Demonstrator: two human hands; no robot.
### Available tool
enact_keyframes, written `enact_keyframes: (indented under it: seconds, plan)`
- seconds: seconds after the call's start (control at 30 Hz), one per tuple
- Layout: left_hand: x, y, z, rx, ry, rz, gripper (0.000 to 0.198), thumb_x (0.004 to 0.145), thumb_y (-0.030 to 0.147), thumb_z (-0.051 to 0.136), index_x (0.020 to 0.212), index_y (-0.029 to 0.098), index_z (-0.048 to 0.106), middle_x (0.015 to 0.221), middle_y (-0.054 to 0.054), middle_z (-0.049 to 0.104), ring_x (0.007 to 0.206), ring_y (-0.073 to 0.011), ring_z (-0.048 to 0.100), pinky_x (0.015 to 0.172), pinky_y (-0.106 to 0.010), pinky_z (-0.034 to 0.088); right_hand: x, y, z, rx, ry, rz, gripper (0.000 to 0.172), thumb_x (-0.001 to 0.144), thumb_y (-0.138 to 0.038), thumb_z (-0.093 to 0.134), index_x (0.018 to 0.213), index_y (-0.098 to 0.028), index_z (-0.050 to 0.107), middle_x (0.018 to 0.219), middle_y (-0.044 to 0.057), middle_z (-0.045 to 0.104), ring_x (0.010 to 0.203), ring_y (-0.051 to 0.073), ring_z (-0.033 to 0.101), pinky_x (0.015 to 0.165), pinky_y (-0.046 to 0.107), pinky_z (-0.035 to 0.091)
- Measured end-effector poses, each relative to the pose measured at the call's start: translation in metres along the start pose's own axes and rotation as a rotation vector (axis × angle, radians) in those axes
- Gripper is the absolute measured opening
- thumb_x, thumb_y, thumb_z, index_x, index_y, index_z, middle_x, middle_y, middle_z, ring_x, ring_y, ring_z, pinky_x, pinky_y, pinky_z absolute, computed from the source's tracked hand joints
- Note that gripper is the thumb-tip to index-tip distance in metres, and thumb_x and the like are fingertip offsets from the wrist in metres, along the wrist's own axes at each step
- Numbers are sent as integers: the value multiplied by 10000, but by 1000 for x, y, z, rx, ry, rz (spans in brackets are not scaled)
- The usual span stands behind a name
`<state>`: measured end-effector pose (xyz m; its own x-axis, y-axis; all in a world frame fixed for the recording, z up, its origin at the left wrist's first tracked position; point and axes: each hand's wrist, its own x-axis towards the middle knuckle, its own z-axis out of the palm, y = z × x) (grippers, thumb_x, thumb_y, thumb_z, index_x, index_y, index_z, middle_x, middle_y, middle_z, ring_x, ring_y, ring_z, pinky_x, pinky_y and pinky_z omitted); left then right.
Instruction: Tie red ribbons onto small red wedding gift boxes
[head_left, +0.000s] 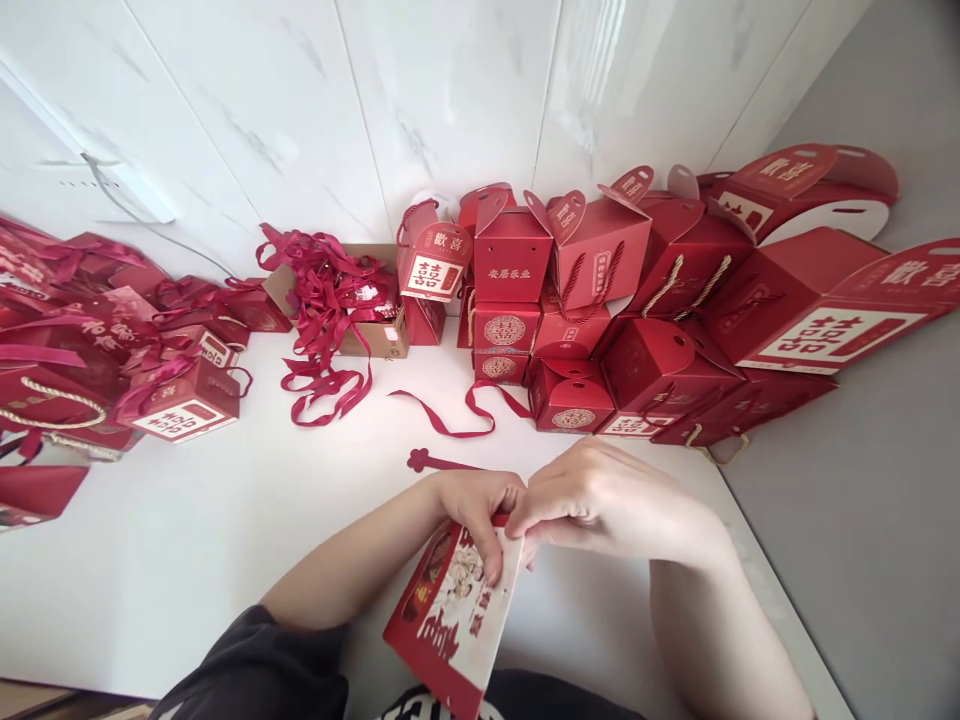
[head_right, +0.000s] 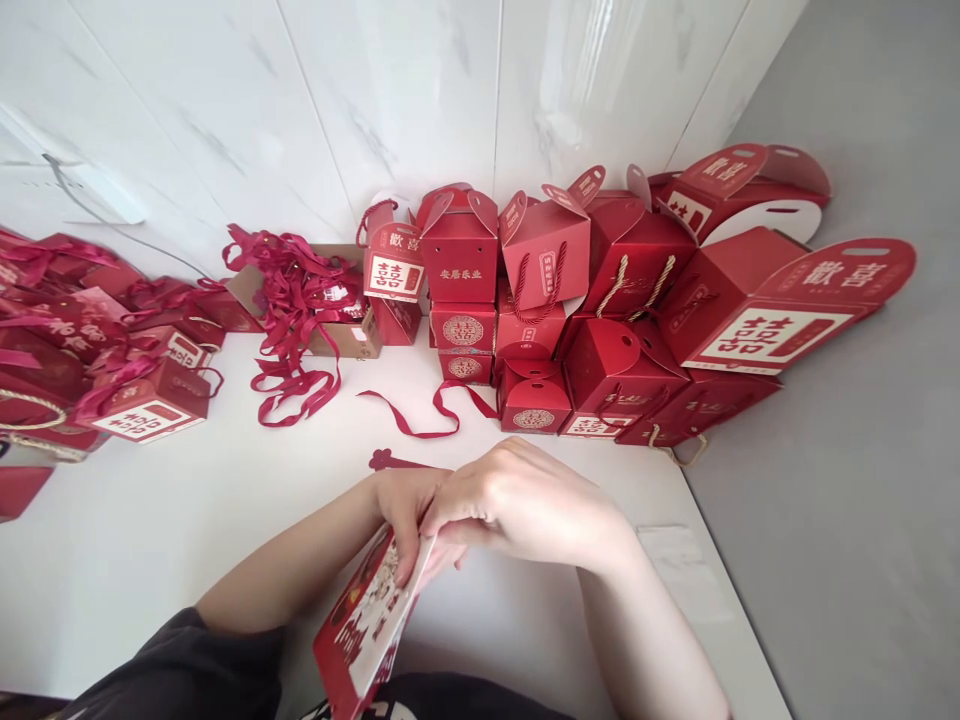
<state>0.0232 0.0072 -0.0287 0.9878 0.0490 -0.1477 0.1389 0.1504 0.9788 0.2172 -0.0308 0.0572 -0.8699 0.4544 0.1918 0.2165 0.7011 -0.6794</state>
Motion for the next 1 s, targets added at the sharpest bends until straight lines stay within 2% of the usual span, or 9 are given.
enact_keyframes:
  seconds: [0.1,0.2,0.3,0.4,0.47,0.6,0.73,0.87,1.0]
  plan:
    - [4,1,-4,15,31,19,473,471,508,895,768,190,711,783,-44,727,780,-234,686,790,-341,574,-6,-4,-4,-54,-39,52,131,948,-197,620,907,-246,734,813,-26,738,694,122,670,604,243,396]
    - [-26,17,-21,313,441,-28,412,668,462,805,972,204,702,993,-68,702,906,-205,651,805,-312,529,-11,-4,-6,-184,5,135,170,907,-132,614,836,-234,731,735,-21,712,630,128,634,565,262,351]
    - [-70,31,-40,681,761,-362,288,711,426,747,913,223,718,927,-33,666,801,-171,608,695,-263,471,-14,-3,-7,-217,30,185,188,875,-97,609,787,-227,713,700,-30,689,600,122,598,535,264,311]
    - [-100,31,-52,829,788,-702,378,626,436,770,941,235,712,868,-16,625,723,-172,576,595,-250,418,-14,-1,-7,-211,12,212,184,863,-85,618,800,-232,709,730,-40,698,618,120,599,544,258,315]
    - [-107,26,-57,844,786,-806,426,612,434,760,979,229,692,878,-20,621,715,-178,580,561,-248,400,-14,-1,-6,-223,0,232,179,858,-82,630,794,-232,706,721,-45,696,609,120,590,547,256,314]
    - [-99,13,-59,889,817,-838,401,636,367,713,1011,231,671,878,-26,626,717,-183,589,544,-247,374,-14,-1,-6,-223,-2,260,174,860,-89,637,827,-240,716,753,-43,711,634,129,604,553,257,318]
    - [-87,3,-59,875,744,-968,401,453,300,813,826,206,701,814,-35,647,639,-197,583,512,-258,370,-15,-1,-5,-229,7,256,163,867,-104,636,827,-241,716,739,-45,706,624,130,596,550,256,323]
    - [-81,-1,-57,843,667,-1041,167,498,228,775,636,184,692,657,-30,644,557,-187,572,519,-267,391,-15,-1,-5,-217,18,249,165,871,-100,635,820,-236,713,739,-48,707,611,124,590,551,255,326]
    - [-80,0,-55,867,679,-1030,367,499,208,778,860,201,716,802,-36,684,627,-193,601,541,-259,401,-13,1,-5,-197,4,260,173,885,-101,623,841,-239,717,749,-49,708,633,120,606,572,255,334]
